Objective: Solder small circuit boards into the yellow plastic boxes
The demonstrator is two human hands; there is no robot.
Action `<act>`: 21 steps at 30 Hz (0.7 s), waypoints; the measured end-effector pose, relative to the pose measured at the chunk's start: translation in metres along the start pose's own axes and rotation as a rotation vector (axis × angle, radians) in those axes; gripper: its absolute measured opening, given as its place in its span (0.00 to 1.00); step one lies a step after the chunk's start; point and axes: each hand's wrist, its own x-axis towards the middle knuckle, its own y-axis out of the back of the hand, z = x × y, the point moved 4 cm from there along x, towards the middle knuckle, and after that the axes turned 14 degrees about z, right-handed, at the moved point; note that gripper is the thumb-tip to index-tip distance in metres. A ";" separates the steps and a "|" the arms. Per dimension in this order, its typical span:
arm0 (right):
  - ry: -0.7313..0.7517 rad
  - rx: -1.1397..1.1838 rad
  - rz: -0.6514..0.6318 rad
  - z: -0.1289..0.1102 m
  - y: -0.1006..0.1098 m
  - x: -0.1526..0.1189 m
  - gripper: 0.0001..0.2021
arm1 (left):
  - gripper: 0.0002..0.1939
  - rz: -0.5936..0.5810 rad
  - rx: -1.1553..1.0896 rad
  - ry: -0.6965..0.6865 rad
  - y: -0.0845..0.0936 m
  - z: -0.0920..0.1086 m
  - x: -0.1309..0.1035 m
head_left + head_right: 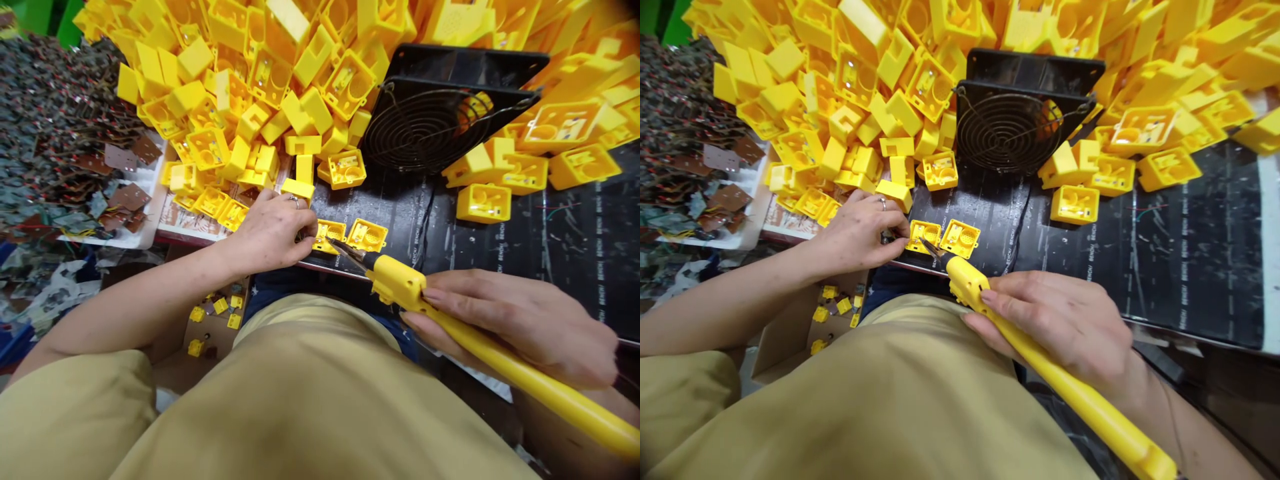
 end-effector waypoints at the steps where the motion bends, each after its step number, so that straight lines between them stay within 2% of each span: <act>1: 0.007 -0.015 -0.013 0.001 -0.001 0.002 0.01 | 0.09 -0.017 0.000 0.006 0.000 0.000 0.001; 3: 0.038 -0.020 -0.012 0.001 -0.003 0.007 0.05 | 0.08 -0.045 0.003 0.007 0.000 0.000 0.003; 7: 0.122 0.020 0.039 -0.002 -0.003 0.015 0.06 | 0.08 -0.076 0.006 -0.003 0.000 0.000 0.006; 10: 0.173 0.033 0.024 -0.006 -0.004 0.019 0.11 | 0.08 -0.105 0.011 0.003 -0.001 0.000 0.009; 13: 0.154 0.026 -0.016 -0.006 -0.002 0.022 0.10 | 0.08 -0.120 0.021 0.013 -0.001 0.000 0.011; 21: 0.191 0.039 -0.005 -0.002 0.000 0.030 0.07 | 0.09 -0.146 0.041 -0.004 0.000 0.001 0.013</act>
